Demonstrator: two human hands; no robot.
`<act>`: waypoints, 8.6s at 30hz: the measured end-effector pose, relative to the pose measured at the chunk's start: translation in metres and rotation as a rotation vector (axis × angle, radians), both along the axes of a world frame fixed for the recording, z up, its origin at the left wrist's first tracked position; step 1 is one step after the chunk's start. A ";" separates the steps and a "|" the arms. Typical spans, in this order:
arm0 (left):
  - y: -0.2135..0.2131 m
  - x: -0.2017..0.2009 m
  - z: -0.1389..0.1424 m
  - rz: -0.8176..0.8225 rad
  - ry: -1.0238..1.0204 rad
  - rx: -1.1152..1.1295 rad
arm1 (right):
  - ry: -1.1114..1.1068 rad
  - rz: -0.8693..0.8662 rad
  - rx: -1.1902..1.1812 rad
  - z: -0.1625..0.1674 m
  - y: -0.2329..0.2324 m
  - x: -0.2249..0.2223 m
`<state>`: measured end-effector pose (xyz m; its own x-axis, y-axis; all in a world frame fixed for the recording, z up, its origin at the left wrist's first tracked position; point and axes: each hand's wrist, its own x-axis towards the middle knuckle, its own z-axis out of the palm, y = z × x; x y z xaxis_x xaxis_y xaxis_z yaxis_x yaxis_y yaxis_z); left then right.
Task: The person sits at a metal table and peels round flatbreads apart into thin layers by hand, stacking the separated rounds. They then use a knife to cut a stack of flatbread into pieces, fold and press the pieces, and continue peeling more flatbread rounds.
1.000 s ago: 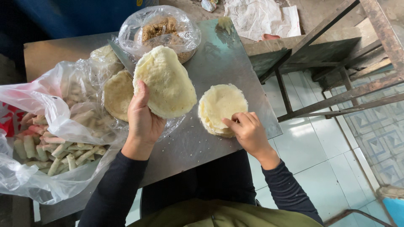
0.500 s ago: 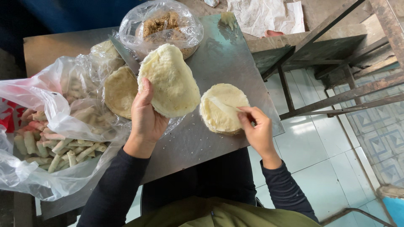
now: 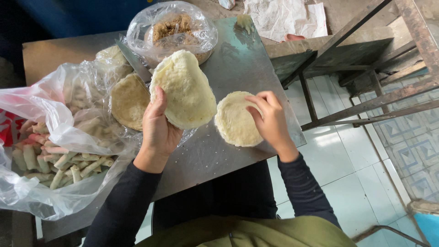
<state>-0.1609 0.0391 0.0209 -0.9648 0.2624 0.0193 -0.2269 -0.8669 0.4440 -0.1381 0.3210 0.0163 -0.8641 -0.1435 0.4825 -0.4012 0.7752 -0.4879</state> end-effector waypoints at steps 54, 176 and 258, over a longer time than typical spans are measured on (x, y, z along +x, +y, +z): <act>0.024 0.022 -0.024 -0.210 0.227 -0.097 | 0.114 0.155 -0.306 0.045 -0.096 0.046; 0.029 0.036 -0.029 0.029 0.416 -0.402 | -0.153 0.111 -1.125 0.018 -0.101 0.022; 0.015 0.030 -0.007 -0.036 0.336 -0.342 | -0.311 0.268 -1.090 0.022 -0.114 0.015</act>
<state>-0.1310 0.0537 0.0134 -0.9100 0.3414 0.2351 -0.0497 -0.6528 0.7559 -0.1234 0.2068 0.0386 -0.9716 0.0206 0.2358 -0.2348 -0.2075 -0.9496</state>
